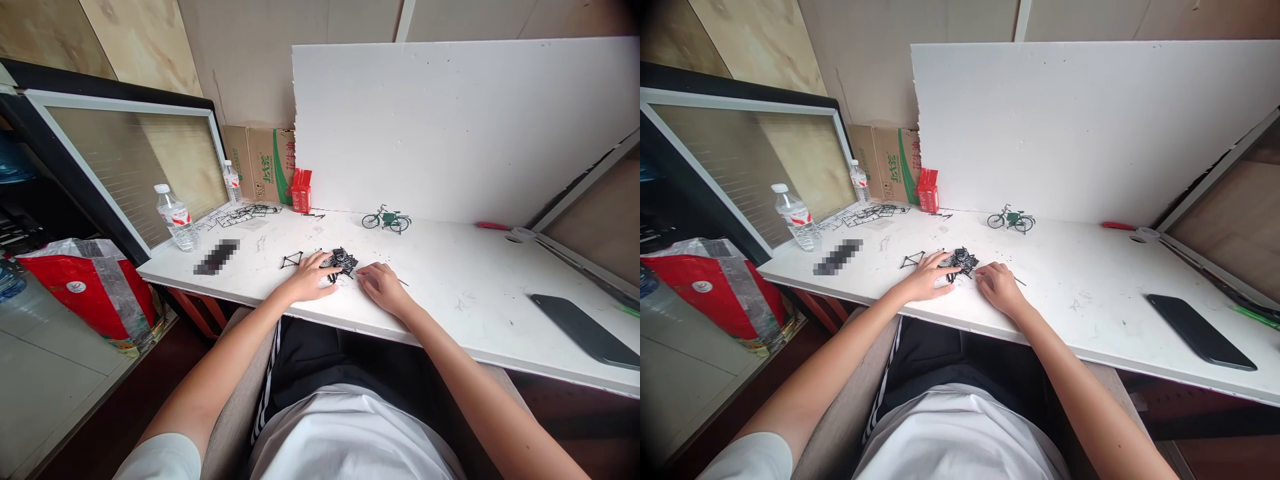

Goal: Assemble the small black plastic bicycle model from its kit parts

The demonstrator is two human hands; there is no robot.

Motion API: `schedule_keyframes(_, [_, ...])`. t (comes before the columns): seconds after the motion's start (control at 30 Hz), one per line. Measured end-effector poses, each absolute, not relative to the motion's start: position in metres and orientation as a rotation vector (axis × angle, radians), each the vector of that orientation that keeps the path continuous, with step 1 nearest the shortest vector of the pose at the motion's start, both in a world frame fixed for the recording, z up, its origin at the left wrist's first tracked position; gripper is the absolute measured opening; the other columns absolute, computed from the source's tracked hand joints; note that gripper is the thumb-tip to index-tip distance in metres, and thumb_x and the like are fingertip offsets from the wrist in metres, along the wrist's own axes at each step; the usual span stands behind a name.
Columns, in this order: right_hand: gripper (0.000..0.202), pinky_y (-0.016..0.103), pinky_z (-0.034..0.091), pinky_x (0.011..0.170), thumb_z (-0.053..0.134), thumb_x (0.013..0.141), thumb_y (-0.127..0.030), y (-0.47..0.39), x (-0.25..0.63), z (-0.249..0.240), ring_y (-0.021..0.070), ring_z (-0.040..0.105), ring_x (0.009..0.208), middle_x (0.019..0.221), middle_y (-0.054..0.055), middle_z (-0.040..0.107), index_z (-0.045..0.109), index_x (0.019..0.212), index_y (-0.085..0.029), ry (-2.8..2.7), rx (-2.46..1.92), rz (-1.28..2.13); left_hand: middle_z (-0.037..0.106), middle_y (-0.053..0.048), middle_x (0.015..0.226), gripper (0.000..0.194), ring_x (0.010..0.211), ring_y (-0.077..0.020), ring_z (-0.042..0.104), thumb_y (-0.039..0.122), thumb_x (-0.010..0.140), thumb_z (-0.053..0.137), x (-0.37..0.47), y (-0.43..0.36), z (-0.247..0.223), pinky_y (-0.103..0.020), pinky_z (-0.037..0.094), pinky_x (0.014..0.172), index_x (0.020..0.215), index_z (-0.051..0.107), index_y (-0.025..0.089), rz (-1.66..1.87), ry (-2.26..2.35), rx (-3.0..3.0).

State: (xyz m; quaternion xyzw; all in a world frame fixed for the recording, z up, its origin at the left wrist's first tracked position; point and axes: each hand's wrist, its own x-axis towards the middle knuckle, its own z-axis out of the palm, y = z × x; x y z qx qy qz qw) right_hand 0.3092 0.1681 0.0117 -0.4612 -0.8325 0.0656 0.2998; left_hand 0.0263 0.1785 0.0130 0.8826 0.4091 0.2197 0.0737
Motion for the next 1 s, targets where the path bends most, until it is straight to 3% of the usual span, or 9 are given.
schedule_keyframes(0.13, [0.029, 0.049, 0.052, 0.099, 0.051, 0.104, -0.036, 0.169, 0.310, 0.010, 0.0320, 0.065, 0.108, 0.117, 0.013, 0.073, 0.074, 0.118, -0.024, -2.231, -1.227, 0.145, 0.044, -0.009, 0.165, 0.046, 0.159, -0.0362, 0.033, 0.052, 0.097, 0.066, 0.028, 0.180, 0.012, -0.059, 0.025, 0.133, 0.138, 0.069, 0.032, 0.724, 1.276, 2.615])
schedule_keyframes(0.27, [0.032, 0.051, 0.053, 0.098, 0.049, 0.105, -0.038, 0.169, 0.309, 0.010, 0.0327, 0.064, 0.109, 0.117, 0.013, 0.072, 0.075, 0.119, -0.024, -2.248, -1.242, 0.131, 0.050, -0.011, 0.156, 0.038, 0.152, -0.0343, 0.042, 0.045, 0.097, 0.066, 0.029, 0.180, 0.011, -0.055, 0.034, 0.129, 0.131, 0.070, 0.029, 0.781, 1.318, 2.581])
schedule_keyframes(0.43, [0.044, 0.055, 0.050, 0.105, 0.046, 0.108, -0.047, 0.162, 0.307, 0.013, 0.0349, 0.060, 0.123, 0.135, 0.014, 0.066, 0.068, 0.140, -0.028, -2.377, -1.213, 0.042, 0.040, -0.008, 0.167, 0.059, 0.159, -0.0347, 0.032, 0.050, 0.098, 0.065, 0.027, 0.179, 0.013, -0.057, 0.028, 0.132, 0.154, 0.054, 0.035, 0.727, 1.268, 2.608])
schedule_keyframes(0.53, [0.049, 0.057, 0.047, 0.109, 0.046, 0.108, -0.052, 0.159, 0.306, 0.014, 0.0364, 0.055, 0.132, 0.144, 0.014, 0.062, 0.064, 0.147, -0.030, -2.442, -1.211, -0.005, 0.031, -0.004, 0.173, 0.061, 0.163, -0.0358, 0.024, 0.054, 0.098, 0.064, 0.026, 0.179, 0.012, -0.062, 0.023, 0.132, 0.157, 0.051, 0.042, 0.641, 1.228, 2.625])
schedule_keyframes(1.0, [0.036, 0.051, 0.048, 0.105, 0.050, 0.106, -0.043, 0.165, 0.307, 0.009, 0.0344, 0.060, 0.124, 0.135, 0.015, 0.067, 0.066, 0.131, -0.024, -2.324, -1.303, 0.069, 0.047, -0.009, 0.158, 0.050, 0.155, -0.0329, 0.038, 0.051, 0.097, 0.064, 0.026, 0.184, 0.005, -0.054, 0.030, 0.132, 0.144, 0.063, 0.032, 0.743, 1.299, 2.591])
